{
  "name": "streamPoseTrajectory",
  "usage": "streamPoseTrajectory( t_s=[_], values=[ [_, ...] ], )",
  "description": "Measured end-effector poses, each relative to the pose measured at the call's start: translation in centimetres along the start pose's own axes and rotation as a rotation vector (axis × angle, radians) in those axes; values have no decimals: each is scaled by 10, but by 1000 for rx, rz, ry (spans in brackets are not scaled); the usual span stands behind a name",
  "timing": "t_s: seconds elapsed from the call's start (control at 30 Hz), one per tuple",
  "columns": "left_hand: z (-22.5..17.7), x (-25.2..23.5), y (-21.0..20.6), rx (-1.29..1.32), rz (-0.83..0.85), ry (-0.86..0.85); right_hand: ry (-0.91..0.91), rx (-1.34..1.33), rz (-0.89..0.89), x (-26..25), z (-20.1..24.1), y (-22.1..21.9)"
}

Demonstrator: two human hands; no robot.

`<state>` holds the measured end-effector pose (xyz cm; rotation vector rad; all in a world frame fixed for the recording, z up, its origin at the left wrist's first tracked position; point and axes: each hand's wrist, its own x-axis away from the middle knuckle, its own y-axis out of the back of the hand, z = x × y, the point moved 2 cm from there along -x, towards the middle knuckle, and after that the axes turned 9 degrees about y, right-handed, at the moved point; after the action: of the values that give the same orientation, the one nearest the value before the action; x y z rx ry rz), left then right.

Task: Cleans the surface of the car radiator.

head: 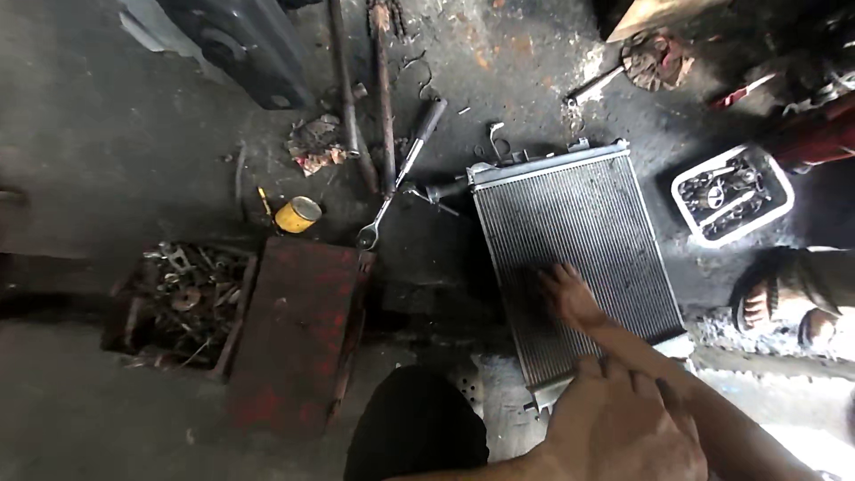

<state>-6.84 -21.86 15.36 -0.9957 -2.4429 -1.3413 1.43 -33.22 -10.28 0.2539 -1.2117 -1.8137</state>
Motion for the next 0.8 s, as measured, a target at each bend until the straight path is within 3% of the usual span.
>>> streamPoseTrajectory(
  t_s=[0.13, 0.23, 0.3, 0.4, 0.5, 0.57, 0.7, 0.8],
  values=[
    [-4, -1, -4, -14, 0, -7, -32, 60, -340, -105, -17, 27],
    [-7, -1, -7, -23, -6, 1, -172, 66, -365, -156, -21, 54],
    [-5, 2, -6, -22, -46, 7, -135, 92, -327, -145, -20, 47],
    [-1, 4, -3, -26, -124, -8, -2, 113, -173, -71, -11, 22],
    [3, 3, -1, -46, -224, -12, -7, 84, 26, -17, -4, 9],
    [5, 3, 0, -63, -304, 6, -58, 62, 11, -27, -5, 15],
    [9, 0, 7, -122, -500, 132, -64, 106, -275, -111, -16, 41],
    [12, -1, 8, -146, -637, 188, -158, 114, -336, -151, -17, 54]
  ],
)
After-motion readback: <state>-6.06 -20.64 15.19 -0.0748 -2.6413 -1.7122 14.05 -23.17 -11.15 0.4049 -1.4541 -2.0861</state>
